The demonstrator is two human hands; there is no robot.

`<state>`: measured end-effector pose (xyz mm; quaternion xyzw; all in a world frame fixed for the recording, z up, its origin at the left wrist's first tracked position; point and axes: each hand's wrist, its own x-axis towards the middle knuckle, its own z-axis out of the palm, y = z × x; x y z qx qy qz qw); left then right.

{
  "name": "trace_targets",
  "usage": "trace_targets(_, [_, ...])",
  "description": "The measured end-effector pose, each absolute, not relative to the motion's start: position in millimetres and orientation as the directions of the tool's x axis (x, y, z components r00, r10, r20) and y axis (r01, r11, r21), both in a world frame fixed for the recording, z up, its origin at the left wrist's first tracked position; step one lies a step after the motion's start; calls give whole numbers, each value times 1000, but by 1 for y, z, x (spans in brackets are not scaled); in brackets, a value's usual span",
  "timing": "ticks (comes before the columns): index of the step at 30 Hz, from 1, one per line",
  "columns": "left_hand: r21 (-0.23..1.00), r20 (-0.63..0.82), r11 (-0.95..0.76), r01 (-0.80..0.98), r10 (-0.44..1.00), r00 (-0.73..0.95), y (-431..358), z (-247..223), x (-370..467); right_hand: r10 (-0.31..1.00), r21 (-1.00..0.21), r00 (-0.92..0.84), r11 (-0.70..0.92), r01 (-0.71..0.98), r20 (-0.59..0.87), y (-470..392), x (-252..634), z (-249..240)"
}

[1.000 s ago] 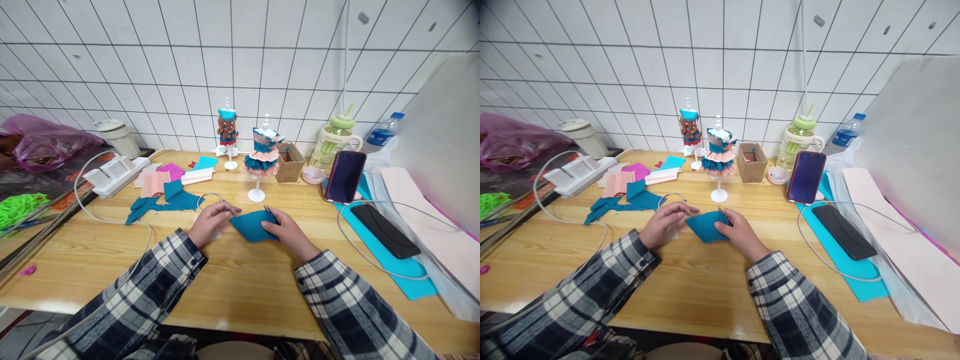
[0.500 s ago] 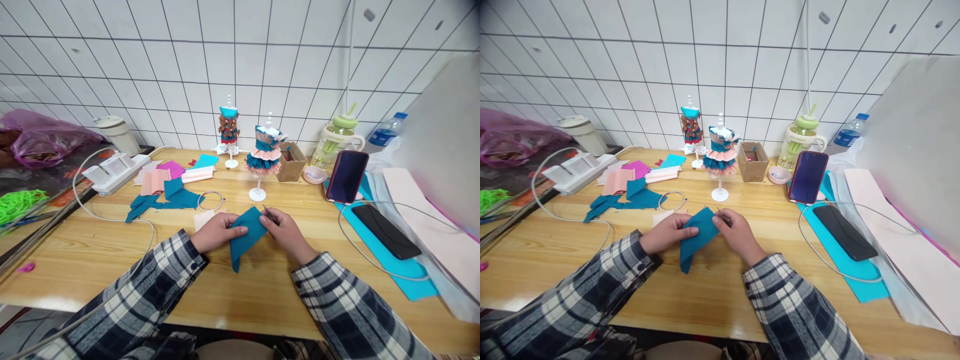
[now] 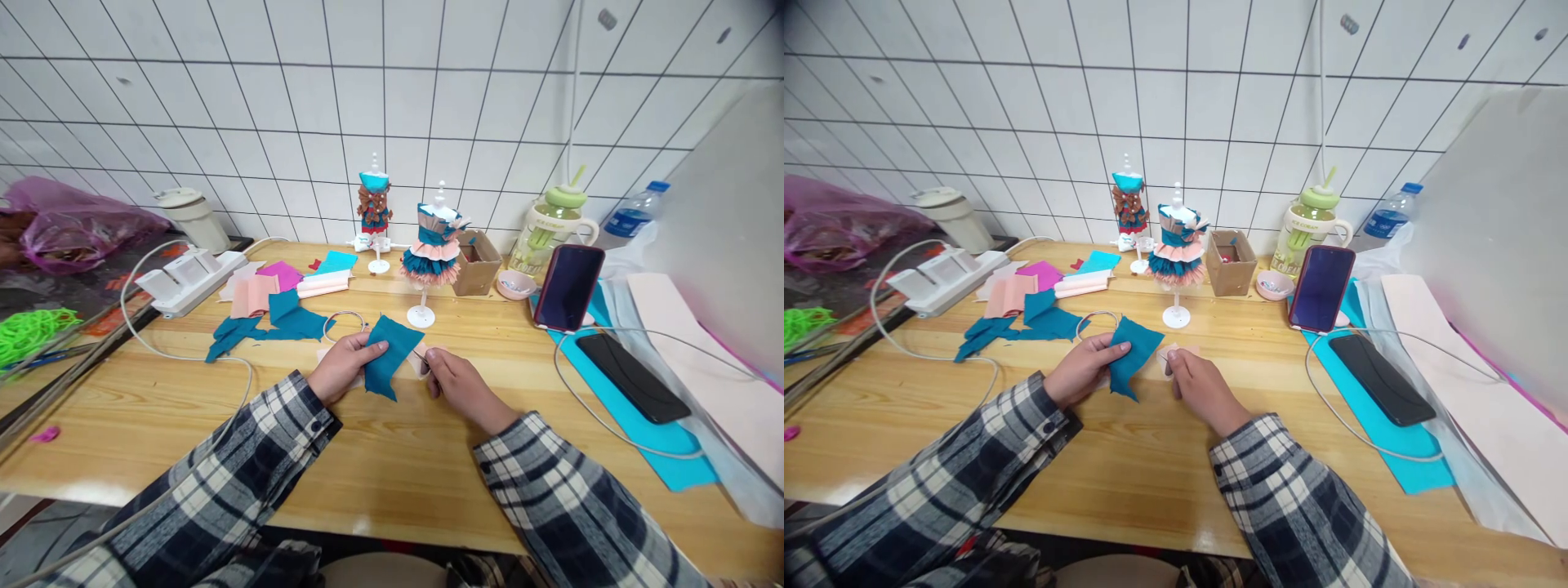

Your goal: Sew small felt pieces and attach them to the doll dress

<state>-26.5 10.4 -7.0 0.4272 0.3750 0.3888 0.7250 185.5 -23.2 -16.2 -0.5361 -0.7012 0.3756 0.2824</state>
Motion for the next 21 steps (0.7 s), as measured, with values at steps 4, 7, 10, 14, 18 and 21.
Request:
trace_targets(4, [922,-225,331,-200,879,420,10,-9,-26,952,-819,-307,190,542,18,-25,183,-15])
trace_targets(7, [915,-254,357,-191,874,415,10,-9,-25,945,-790,-322,233,566,48,-26,181,-14])
trace_targets(10, [910,-253,352,-220,890,380,11,-8,-23,954,-740,-297,223,634,33,-27,182,-15])
trace_targets(14, [886,-270,350,-304,923,274,12,-5,-23,967,-670,-254,208,712,30,-26,182,-15])
trace_targets(18, [895,-291,368,-251,910,295,11,-4,-23,960,-705,-278,222,674,37,-27,180,-14])
trace_targets(21, [907,-284,368,-206,893,349,9,-7,-22,956,-762,-287,227,607,57,-28,178,-13])
